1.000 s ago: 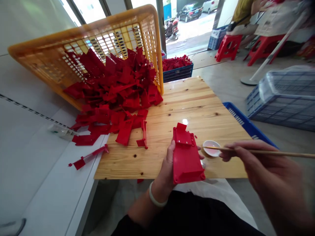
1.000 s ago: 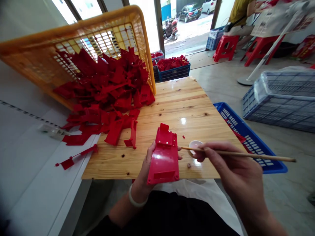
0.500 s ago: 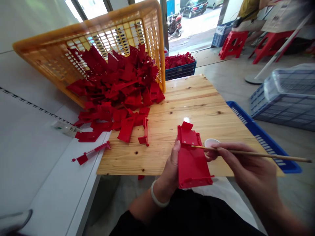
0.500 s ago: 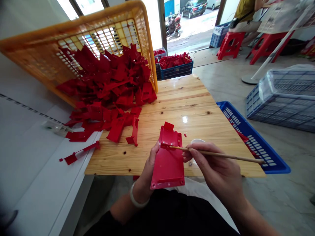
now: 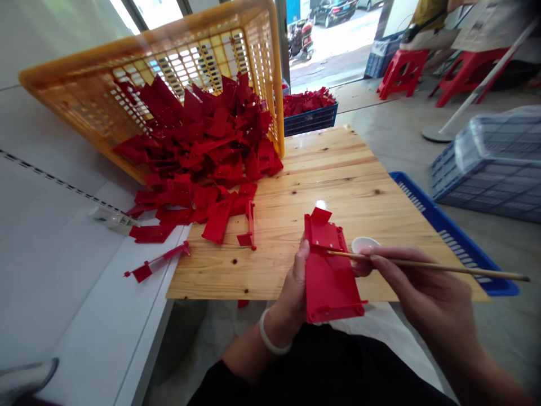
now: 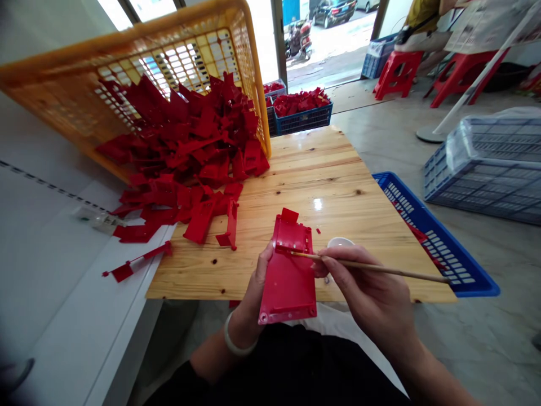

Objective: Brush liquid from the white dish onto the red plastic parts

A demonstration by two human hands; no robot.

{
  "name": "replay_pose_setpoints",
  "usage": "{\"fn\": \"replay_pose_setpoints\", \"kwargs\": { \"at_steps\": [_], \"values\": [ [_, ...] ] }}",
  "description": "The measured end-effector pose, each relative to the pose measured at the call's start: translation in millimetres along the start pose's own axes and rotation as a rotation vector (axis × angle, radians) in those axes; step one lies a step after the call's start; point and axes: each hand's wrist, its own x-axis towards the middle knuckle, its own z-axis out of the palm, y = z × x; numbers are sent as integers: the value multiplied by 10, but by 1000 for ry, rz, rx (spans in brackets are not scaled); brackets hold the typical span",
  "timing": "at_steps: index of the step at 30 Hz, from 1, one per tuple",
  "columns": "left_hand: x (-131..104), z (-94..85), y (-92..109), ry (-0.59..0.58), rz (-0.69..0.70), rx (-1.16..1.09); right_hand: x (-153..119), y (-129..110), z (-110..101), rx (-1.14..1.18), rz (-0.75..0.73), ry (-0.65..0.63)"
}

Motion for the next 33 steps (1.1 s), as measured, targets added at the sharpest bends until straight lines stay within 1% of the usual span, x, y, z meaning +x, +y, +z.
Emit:
{"fn": "replay_pose_setpoints", "kwargs": {
  "at_steps": [3,5,10,15,18,21,24,26,29,31,33],
  "values": [
    [-6,30,4,29,61,13,-28,-2,31,0,6,12],
    [-2,42,-8,32,100,28,-32,8,34,6,-18,16],
    [34,4,-85,59,150,117,25,54,-39,-14,-170,-30],
    [72,-18,-130,80,226,144,74,102,-72,-141,-302,-97],
    [96,-38,-144,102,268,160,70,136,-80,-211,-351,-139],
    [115,-63,-147,97,264,155,54,157,-105,-248,-365,-177],
    [125,-56,-130,73,230,152,47,154,-126,-245,-363,-164],
    [118,-31,-115,65,253,149,56,146,-129,-253,-367,-156],
    [83,3,-103,78,305,165,72,157,-143,-300,-403,-180],
    [88,-4,-106,73,286,190,70,185,-176,-315,-407,-185],
    [191,-38,-110,35,242,206,52,211,-225,-290,-363,-154]
  ]
}}
